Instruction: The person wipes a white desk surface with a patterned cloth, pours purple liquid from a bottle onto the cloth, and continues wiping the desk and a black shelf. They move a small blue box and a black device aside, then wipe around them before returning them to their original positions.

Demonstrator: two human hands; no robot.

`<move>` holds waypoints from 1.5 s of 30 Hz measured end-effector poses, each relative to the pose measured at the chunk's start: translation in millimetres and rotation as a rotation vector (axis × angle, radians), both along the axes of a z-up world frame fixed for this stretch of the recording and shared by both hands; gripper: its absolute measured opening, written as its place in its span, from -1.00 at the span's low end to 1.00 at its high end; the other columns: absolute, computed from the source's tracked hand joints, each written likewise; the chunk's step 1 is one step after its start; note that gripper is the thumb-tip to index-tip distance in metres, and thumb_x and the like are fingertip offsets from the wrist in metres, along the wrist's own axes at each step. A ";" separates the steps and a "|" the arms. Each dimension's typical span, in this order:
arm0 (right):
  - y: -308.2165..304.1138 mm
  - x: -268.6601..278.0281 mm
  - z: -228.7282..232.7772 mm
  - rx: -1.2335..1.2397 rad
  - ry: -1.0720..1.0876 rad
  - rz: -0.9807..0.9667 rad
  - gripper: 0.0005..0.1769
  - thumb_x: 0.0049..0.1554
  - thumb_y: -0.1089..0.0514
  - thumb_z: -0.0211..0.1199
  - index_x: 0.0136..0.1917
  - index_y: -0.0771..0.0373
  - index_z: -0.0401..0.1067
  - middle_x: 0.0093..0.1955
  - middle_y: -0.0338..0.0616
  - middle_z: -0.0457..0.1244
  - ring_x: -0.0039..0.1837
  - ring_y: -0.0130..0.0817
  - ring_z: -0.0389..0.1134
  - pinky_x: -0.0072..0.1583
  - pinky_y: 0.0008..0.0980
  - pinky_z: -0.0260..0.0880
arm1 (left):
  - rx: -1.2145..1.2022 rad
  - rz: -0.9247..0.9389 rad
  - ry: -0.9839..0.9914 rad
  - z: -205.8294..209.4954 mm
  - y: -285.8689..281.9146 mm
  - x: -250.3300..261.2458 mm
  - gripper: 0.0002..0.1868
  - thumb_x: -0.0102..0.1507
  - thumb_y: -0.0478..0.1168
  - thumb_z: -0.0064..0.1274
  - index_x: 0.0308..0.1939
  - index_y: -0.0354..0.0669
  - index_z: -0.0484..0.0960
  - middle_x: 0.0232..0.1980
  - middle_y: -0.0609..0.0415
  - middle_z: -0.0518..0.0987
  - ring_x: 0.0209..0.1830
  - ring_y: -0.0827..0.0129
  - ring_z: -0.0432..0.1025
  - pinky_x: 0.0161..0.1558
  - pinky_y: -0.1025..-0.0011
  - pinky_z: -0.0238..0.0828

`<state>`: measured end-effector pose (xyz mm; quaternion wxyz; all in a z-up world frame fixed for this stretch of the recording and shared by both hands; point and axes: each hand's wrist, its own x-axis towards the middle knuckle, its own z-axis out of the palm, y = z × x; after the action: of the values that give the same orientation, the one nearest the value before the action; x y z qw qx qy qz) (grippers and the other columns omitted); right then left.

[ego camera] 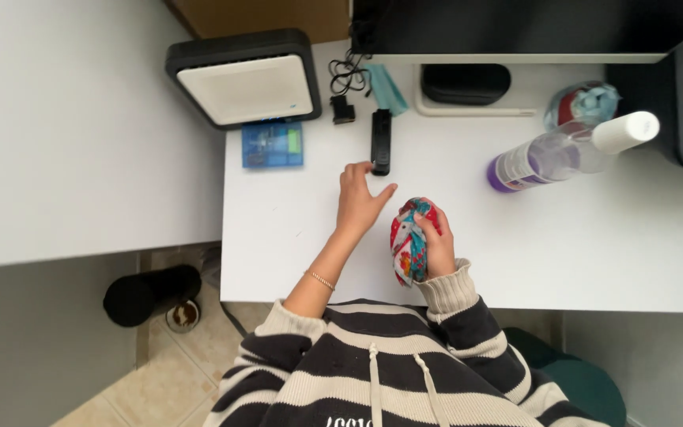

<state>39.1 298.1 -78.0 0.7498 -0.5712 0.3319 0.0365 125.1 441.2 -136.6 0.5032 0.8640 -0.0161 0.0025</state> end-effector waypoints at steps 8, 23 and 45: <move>-12.6 25.7 32.2 -0.162 0.149 0.193 -0.33 0.03 -0.06 0.41 0.41 -0.12 0.41 0.28 0.08 0.34 0.27 -0.13 0.37 0.28 -0.14 0.39 | 0.136 0.035 0.284 -3.3 -19.5 59.2 -0.42 0.18 -0.07 0.21 0.19 -0.31 0.45 0.00 -0.09 0.43 0.07 0.03 0.39 -0.02 0.07 0.51; -7.0 25.6 10.3 -0.097 -0.047 -0.019 -0.57 0.12 0.05 0.29 0.27 0.01 0.38 0.08 -0.15 0.35 0.10 -0.33 0.37 0.12 -0.35 0.42 | -1.497 0.092 0.803 51.5 38.4 -26.4 -0.64 0.13 -0.21 -0.08 -0.04 -0.24 0.62 -0.38 0.02 0.48 -0.37 0.27 0.50 -0.28 0.25 0.62; 65.9 8.8 31.3 -1.020 -0.982 0.610 -0.59 -0.17 0.24 0.45 -0.01 -0.07 0.64 0.12 -0.35 0.40 0.08 -0.17 0.32 0.17 -0.26 0.36 | -1.045 0.294 0.634 77.7 44.0 -66.2 -0.64 0.41 0.03 -0.22 -0.28 -0.14 0.46 -0.62 0.15 0.27 -0.82 0.51 0.18 -0.86 0.60 0.04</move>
<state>47.9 364.0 -46.7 0.4120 -0.8630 -0.2353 -0.1738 58.9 485.2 -59.0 0.8336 0.4560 0.2564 -0.1772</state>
